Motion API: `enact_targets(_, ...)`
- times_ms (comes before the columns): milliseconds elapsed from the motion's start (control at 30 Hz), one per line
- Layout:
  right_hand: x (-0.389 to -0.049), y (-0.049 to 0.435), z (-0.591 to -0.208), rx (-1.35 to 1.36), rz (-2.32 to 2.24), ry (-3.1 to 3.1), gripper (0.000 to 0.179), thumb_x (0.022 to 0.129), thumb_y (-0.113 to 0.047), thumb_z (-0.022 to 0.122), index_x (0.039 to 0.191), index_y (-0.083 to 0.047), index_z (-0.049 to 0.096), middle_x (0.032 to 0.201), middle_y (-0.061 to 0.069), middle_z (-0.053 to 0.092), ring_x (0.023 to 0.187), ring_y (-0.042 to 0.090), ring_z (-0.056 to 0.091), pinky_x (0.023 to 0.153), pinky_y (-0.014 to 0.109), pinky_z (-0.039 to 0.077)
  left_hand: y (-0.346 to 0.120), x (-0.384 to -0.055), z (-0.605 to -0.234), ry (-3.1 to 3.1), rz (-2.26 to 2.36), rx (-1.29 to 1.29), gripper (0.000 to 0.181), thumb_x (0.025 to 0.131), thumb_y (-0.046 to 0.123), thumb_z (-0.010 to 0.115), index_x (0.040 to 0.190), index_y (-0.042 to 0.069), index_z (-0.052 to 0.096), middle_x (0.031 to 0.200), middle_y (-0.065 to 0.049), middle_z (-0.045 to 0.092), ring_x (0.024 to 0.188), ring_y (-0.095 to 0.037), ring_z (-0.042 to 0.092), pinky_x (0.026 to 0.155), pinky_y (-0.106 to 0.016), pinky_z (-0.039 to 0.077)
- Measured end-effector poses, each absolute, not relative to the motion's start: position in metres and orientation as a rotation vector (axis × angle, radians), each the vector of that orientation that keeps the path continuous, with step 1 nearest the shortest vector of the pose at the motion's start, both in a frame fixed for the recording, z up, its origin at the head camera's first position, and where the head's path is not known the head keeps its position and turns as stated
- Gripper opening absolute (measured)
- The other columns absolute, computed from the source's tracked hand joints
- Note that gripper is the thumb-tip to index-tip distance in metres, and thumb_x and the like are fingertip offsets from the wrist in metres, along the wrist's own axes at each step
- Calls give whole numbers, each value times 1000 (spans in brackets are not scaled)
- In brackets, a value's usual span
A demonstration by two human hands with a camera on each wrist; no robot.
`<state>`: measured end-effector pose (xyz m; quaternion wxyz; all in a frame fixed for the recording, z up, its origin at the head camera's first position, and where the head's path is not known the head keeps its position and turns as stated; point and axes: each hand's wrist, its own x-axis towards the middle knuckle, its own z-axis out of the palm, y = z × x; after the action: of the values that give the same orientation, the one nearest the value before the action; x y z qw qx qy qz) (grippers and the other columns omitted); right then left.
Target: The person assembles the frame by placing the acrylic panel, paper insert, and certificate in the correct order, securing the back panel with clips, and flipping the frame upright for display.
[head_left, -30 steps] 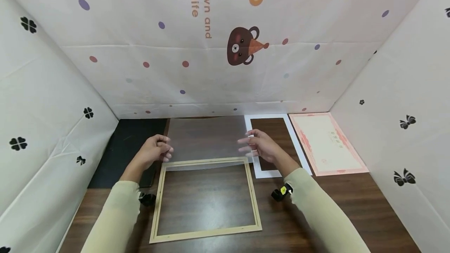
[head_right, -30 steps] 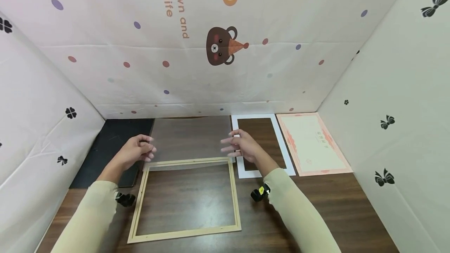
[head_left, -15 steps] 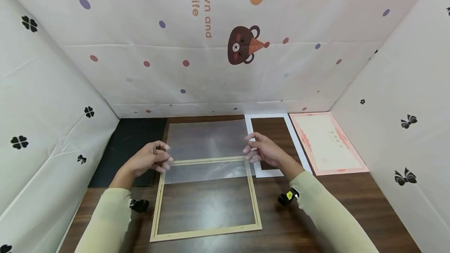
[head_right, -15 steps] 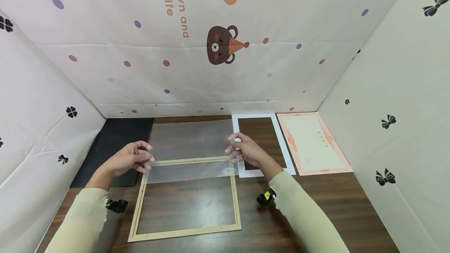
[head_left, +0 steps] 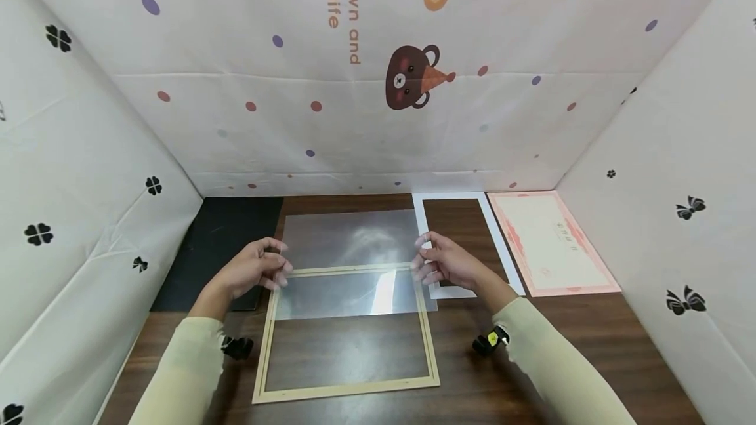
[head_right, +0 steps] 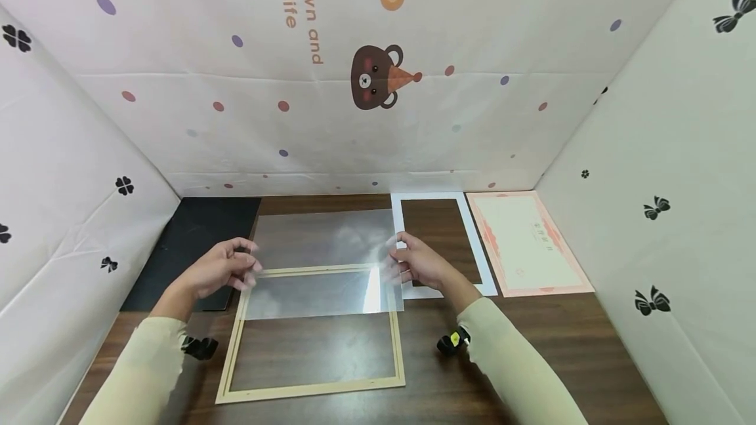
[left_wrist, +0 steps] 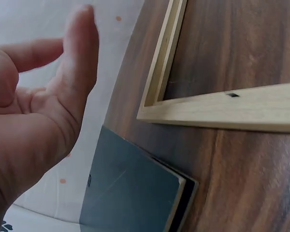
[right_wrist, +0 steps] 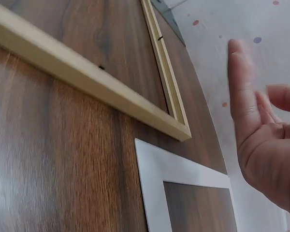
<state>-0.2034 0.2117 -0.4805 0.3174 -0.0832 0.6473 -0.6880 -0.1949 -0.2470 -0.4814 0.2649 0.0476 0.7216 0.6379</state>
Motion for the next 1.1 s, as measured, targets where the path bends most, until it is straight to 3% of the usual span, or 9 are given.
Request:
enact_targets(167, -202, 215, -482, -237, -1762, 1774, 25, 112, -16, 40, 125, 5, 46, 103, 12, 65, 86, 19, 73, 71, 32, 63, -253, -192, -485, 1883, 1706, 205, 42, 107, 7, 52, 139, -9, 29, 99, -10, 74, 73, -18, 74, 66, -36, 63)
enact_targets(267, -201, 215, -483, -219, -1759, 1767, 24, 113, -18, 41, 122, 3, 49, 98, 7, 65, 79, 16, 71, 68, 30, 62, -258, -190, -487, 1853, 1697, 233, 40, 108, 7, 50, 137, -10, 28, 99, -10, 75, 73, -18, 74, 65, -36, 63)
enact_targets(467, -199, 212, -485, -186, -1722, 1789, 37, 112, -13, 39, 144, 5, 34, 88, 7, 66, 64, 13, 66, 59, 28, 60, -261, -185, -489, 1790, 1669, 258, 37, 108, 5, 50, 135, -10, 29, 100, -11, 76, 76, -21, 76, 68, -39, 64)
enact_targets(633, -198, 210, -488, -190, -1660, 1882, 26, 109, -10, 42, 128, 6, 41, 92, 7, 62, 74, 15, 67, 61, 30, 61, -260, -183, -488, 1791, 1634, 256, 49, 106, 2, 53, 144, -9, 24, 94, -12, 76, 72, -20, 74, 68, -40, 64)
enact_targets(800, -197, 210, -489, -210, -1621, 1939, 13, 107, -7, 45, 116, 2, 47, 92, 6, 61, 76, 15, 65, 62, 29, 62, -256, -183, -488, 1839, 1586, 220, 52, 108, 10, 52, 152, 0, 25, 83, -10, 71, 65, -17, 70, 65, -41, 64)
enact_targets(933, -196, 210, -488, -197, -1618, 1915, 14, 107, -8, 46, 116, 3, 47, 94, 7, 66, 74, 15, 67, 63, 27, 61, -256, -183, -488, 1847, 1596, 206, 40, 110, 14, 49, 144, 1, 31, 86, -12, 72, 64, -19, 71, 63, -42, 63)
enact_targets(1100, -192, 209, -490, -170, -1560, 1907, 20, 107, -7, 46, 122, 7, 49, 92, 8, 66, 73, 16, 68, 64, 29, 62, -258, -179, -492, 1858, 1587, 228, 24, 109, 6, 48, 128, -6, 38, 97, -15, 72, 71, -21, 72, 63, -41, 64)
